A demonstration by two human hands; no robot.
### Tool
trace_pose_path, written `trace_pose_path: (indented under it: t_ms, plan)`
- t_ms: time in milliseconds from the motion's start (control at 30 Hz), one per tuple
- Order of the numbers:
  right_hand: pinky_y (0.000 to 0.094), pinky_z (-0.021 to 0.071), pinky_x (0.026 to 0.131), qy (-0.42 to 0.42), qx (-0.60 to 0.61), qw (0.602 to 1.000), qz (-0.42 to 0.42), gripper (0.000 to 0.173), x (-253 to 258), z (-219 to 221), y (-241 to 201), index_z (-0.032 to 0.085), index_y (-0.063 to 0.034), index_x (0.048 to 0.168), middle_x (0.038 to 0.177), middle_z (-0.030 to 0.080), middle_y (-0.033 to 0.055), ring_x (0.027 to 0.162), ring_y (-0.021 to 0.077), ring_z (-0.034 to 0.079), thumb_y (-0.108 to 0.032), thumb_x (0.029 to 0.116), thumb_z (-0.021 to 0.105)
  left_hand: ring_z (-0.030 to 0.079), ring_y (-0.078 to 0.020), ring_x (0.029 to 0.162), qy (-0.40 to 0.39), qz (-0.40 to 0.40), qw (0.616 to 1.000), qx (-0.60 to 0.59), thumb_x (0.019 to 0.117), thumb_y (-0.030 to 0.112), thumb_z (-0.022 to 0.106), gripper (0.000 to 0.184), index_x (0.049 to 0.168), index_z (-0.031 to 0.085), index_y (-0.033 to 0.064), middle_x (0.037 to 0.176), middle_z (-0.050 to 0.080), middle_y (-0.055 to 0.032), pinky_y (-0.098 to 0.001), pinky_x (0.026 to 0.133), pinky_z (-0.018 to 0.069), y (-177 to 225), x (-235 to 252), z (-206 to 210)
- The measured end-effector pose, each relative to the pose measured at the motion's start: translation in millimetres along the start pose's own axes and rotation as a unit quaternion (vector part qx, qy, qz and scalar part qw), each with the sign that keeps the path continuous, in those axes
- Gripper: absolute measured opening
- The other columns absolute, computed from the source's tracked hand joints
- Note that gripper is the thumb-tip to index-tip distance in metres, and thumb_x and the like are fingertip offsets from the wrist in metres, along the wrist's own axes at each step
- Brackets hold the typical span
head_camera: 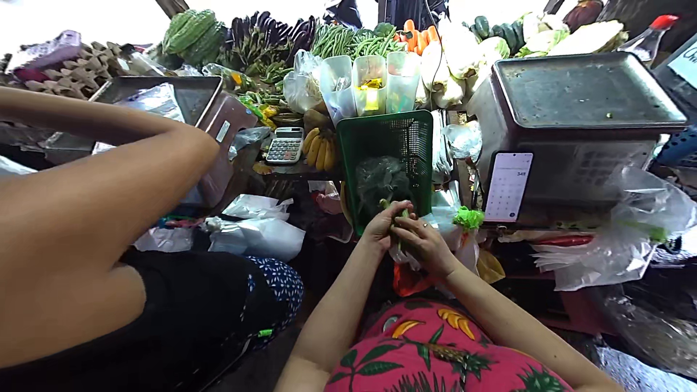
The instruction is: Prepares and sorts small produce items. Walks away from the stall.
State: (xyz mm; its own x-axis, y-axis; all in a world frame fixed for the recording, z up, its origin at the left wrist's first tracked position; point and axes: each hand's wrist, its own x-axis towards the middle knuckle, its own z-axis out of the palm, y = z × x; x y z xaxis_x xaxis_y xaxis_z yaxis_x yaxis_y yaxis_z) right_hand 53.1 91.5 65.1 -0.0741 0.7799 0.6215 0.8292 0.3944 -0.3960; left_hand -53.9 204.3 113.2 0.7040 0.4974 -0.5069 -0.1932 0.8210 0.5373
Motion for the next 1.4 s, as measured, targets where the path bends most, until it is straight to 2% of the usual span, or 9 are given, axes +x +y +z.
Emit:
trace_pose_path:
  t_ms: [100, 200, 400, 567, 700, 900, 1000, 1233, 1400]
  plan:
    - [0.0433, 0.0533, 0.102, 0.000, 0.009, 1.000, 0.004, 0.035, -4.5, -8.2, -8.2, 0.069, -0.0151, 0.131, 0.141, 0.063, 0.0152, 0.118, 0.0309, 0.067, -0.005, 0.1001, 0.057, 0.069, -0.0132, 0.077, -0.055, 0.053, 0.997, 0.022, 0.1064, 0.016, 0.052, 0.022, 0.120, 0.062, 0.0018, 0.089, 0.068, -0.0048, -0.0290, 0.076, 0.0602, -5.4, -4.4, -4.5]
    - [0.0420, 0.0552, 0.095, 0.000, 0.012, 1.000, 0.005, 0.040, -4.8, -17.1, -15.9, 0.068, -0.0170, 0.135, 0.142, 0.063, 0.0135, 0.111, 0.0299, 0.068, -0.003, 0.0987, 0.057, 0.070, -0.0126, 0.083, -0.103, 0.063, 0.993, 0.007, 0.1100, 0.023, 0.045, 0.031, 0.126, 0.060, 0.0015, 0.094, 0.069, -0.0041, -0.0293, 0.083, 0.0599, -9.8, -10.3, -6.2]
    - [0.0373, 0.0513, 0.109, 0.000, 0.086, 0.995, 0.046, 0.042, -13.4, -24.6, -17.8, 0.063, -0.0151, 0.139, 0.149, 0.049, 0.0259, 0.134, 0.0290, 0.056, -0.013, 0.0975, 0.066, 0.069, -0.0124, 0.080, -0.025, 0.114, 0.993, 0.037, 0.1108, 0.030, 0.044, 0.034, 0.121, 0.060, 0.0028, 0.094, 0.069, -0.0060, -0.0285, 0.074, 0.0600, -17.3, -11.5, 2.5]
    - [0.0407, 0.0521, 0.107, -0.001, 0.031, 0.998, 0.047, 0.039, -16.7, -34.5, -23.8, 0.065, -0.0161, 0.140, 0.147, 0.056, 0.0204, 0.130, 0.0294, 0.061, -0.017, 0.1015, 0.061, 0.069, -0.0128, 0.084, -0.025, 0.171, 0.984, 0.030, 0.1109, 0.028, 0.044, 0.034, 0.129, 0.057, 0.0017, 0.099, 0.069, -0.0068, -0.0282, 0.079, 0.0596, -21.3, -14.7, -0.8]
    - [0.0398, 0.0521, 0.106, -0.001, -0.043, 0.999, 0.031, 0.037, -16.4, -41.3, -29.1, 0.064, -0.0101, 0.141, 0.141, 0.064, 0.0142, 0.123, 0.0266, 0.066, -0.011, 0.1049, 0.053, 0.071, -0.0149, 0.094, -0.089, 0.177, 0.980, 0.035, 0.1008, 0.018, 0.064, 0.045, 0.140, 0.051, -0.0006, 0.109, 0.072, -0.0088, -0.0316, 0.088, 0.0594, -25.4, -18.6, -8.5]
    - [0.0384, 0.0512, 0.107, 0.007, 0.001, 0.996, 0.088, 0.042, -12.3, -41.0, -35.3, 0.061, -0.0046, 0.142, 0.138, 0.066, 0.0114, 0.123, 0.0244, 0.066, -0.016, 0.1012, 0.062, 0.073, -0.0211, 0.091, -0.074, 0.193, 0.978, -0.020, 0.0967, 0.000, 0.062, 0.028, 0.124, 0.057, -0.0030, 0.102, 0.073, -0.0125, -0.0379, 0.088, 0.0602, -34.6, -20.2, -6.5]
    - [0.0315, 0.0549, 0.102, 0.092, 0.035, 0.988, 0.115, 0.031, -18.8, -37.1, -36.4, 0.071, -0.0022, 0.124, 0.120, 0.073, 0.0130, 0.113, 0.0195, 0.070, -0.014, 0.0955, 0.071, 0.073, -0.0255, 0.096, -0.123, 0.231, 0.964, -0.049, 0.0877, 0.004, 0.075, 0.035, 0.119, 0.060, 0.0005, 0.103, 0.073, -0.0127, -0.0448, 0.095, 0.0589, -35.6, -21.3, -10.0]
    - [0.0316, 0.0563, 0.100, 0.200, 0.049, 0.970, 0.126, 0.026, -23.2, -50.1, -42.1, 0.071, 0.0008, 0.122, 0.115, 0.074, 0.0114, 0.110, 0.0162, 0.070, -0.011, 0.0994, 0.066, 0.073, -0.0231, 0.099, -0.192, 0.268, 0.941, -0.075, 0.0799, 0.020, 0.086, 0.036, 0.111, 0.071, 0.0142, 0.101, 0.074, -0.0072, -0.0480, 0.098, 0.0566, -26.4, -25.4, -17.5]
    - [0.0238, 0.0556, 0.094, 0.227, 0.178, 0.943, 0.168, 0.024, -2.9, -91.8, -51.5, 0.061, -0.0037, 0.122, 0.114, 0.065, -0.0006, 0.105, 0.0026, 0.063, -0.021, 0.1087, 0.051, 0.074, -0.0190, 0.084, -0.139, 0.271, 0.948, 0.089, 0.0872, 0.009, 0.077, 0.027, 0.111, 0.065, 0.0065, 0.097, 0.074, -0.0082, -0.0365, 0.081, 0.0626, -12.0, -32.8, -18.0]
